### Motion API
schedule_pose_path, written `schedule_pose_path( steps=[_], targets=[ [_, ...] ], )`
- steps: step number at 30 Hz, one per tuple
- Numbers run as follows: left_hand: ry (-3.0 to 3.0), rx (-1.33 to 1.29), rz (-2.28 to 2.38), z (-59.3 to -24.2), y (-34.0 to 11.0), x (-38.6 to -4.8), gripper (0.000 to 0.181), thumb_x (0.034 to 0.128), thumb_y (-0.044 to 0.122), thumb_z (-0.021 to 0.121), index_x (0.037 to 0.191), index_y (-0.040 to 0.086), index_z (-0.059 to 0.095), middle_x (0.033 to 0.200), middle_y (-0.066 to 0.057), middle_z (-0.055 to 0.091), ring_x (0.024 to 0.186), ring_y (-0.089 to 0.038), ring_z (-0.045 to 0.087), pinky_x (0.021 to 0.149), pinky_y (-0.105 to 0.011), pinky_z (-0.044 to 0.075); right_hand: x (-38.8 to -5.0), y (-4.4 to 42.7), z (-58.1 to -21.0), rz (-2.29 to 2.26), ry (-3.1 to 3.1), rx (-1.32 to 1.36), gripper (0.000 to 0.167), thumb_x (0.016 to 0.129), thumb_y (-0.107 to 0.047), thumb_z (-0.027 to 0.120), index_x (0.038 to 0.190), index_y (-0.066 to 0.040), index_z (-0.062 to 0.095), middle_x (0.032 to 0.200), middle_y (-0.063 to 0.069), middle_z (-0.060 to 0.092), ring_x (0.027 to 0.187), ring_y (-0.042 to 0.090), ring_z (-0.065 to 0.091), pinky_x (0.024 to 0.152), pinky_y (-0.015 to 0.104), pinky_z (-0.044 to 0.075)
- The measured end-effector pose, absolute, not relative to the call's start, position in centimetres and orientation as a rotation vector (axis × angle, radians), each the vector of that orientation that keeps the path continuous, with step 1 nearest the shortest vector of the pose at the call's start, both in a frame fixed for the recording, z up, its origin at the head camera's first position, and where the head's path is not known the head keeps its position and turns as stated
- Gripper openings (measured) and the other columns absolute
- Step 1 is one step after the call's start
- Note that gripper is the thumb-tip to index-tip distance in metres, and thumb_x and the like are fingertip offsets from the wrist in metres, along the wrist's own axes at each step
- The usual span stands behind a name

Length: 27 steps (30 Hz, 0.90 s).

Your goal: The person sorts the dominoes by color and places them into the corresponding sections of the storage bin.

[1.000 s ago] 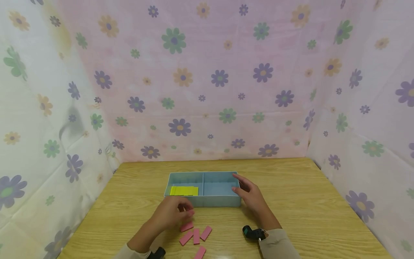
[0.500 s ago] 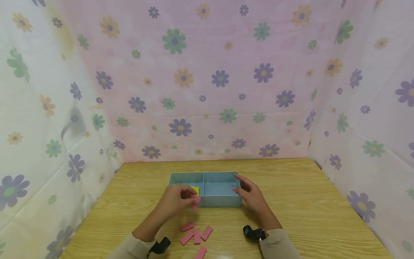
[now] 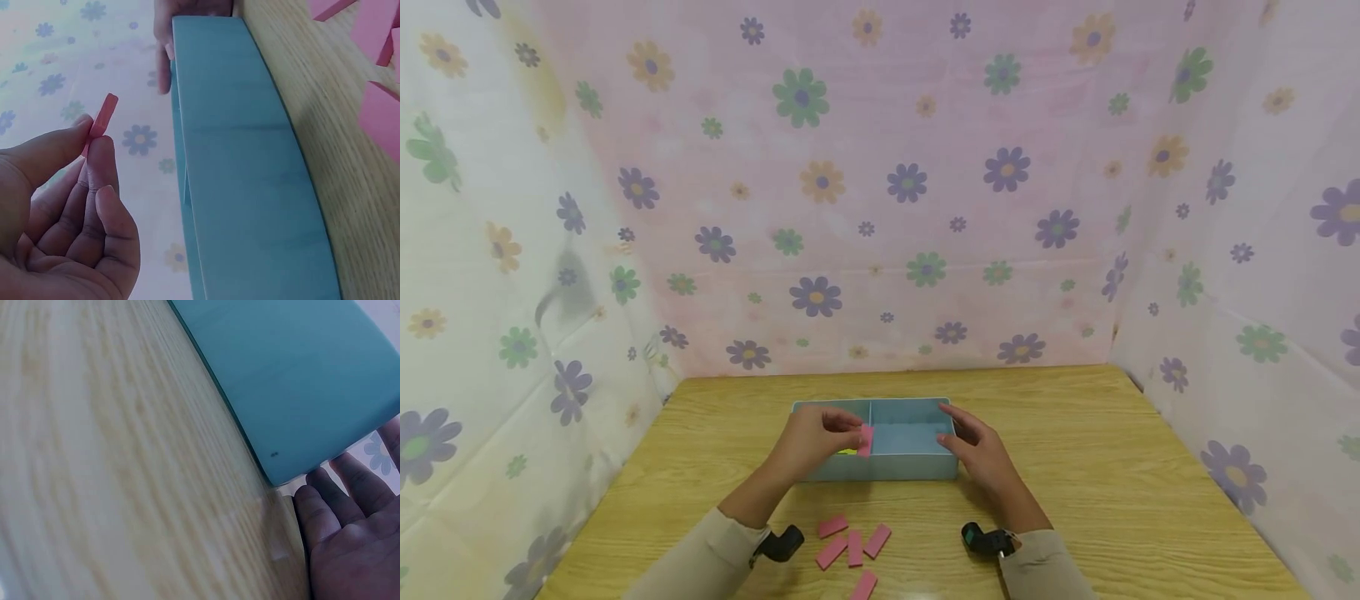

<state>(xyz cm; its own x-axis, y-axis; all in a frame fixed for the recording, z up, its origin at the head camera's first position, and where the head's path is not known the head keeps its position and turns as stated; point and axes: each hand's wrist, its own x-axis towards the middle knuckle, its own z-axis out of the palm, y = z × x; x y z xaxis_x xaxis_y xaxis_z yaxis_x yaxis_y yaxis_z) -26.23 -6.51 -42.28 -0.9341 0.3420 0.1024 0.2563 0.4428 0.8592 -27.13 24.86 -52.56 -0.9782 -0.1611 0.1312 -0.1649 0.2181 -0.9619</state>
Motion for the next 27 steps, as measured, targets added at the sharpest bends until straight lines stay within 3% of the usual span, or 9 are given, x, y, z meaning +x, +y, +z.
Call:
schedule_pose_path(
  steps=[9, 15, 27],
  targets=[
    [2.482, 0.42, 1.554, -41.8, -5.4, -28.1, 0.023, 0.0888, 0.032, 0.083, 0.108, 0.02, 0.082, 0.104, 0.002, 0.078, 0.088, -0.015, 0.072, 0.08, -0.044, 0.062, -27.2, 24.9, -52.5, 1.885, -2.474, 0.325, 0.061, 0.102, -0.038, 0.066, 0.157, -0.021, 0.045, 0.171, 0.008, 0.027, 0.156, 0.04, 0.025, 0.12, 0.057, 0.034],
    [2.431, 0.355, 1.587, -41.9, -3.7, -29.0, 0.02, 0.0887, 0.027, 0.084, 0.104, 0.015, 0.083, 0.097, -0.001, 0.079, 0.084, -0.016, 0.076, 0.086, -0.05, 0.062, -27.1, 24.6, -52.5, 1.878, -2.483, 0.315, 0.062, 0.102, -0.04, 0.066, 0.157, -0.022, 0.046, 0.17, 0.007, 0.028, 0.155, 0.039, 0.027, 0.12, 0.057, 0.033],
    [2.425, 0.313, 1.554, -42.7, -0.4, -30.4, 0.011, 0.0891, 0.025, 0.084, 0.096, 0.016, 0.083, 0.087, 0.001, 0.08, 0.08, -0.012, 0.076, 0.081, -0.043, 0.064, -27.1, 24.3, -52.3, 1.836, -2.517, 0.295, 0.056, 0.103, -0.044, 0.063, 0.155, -0.029, 0.048, 0.169, 0.008, 0.03, 0.155, 0.038, 0.029, 0.12, 0.061, 0.033]
  ],
)
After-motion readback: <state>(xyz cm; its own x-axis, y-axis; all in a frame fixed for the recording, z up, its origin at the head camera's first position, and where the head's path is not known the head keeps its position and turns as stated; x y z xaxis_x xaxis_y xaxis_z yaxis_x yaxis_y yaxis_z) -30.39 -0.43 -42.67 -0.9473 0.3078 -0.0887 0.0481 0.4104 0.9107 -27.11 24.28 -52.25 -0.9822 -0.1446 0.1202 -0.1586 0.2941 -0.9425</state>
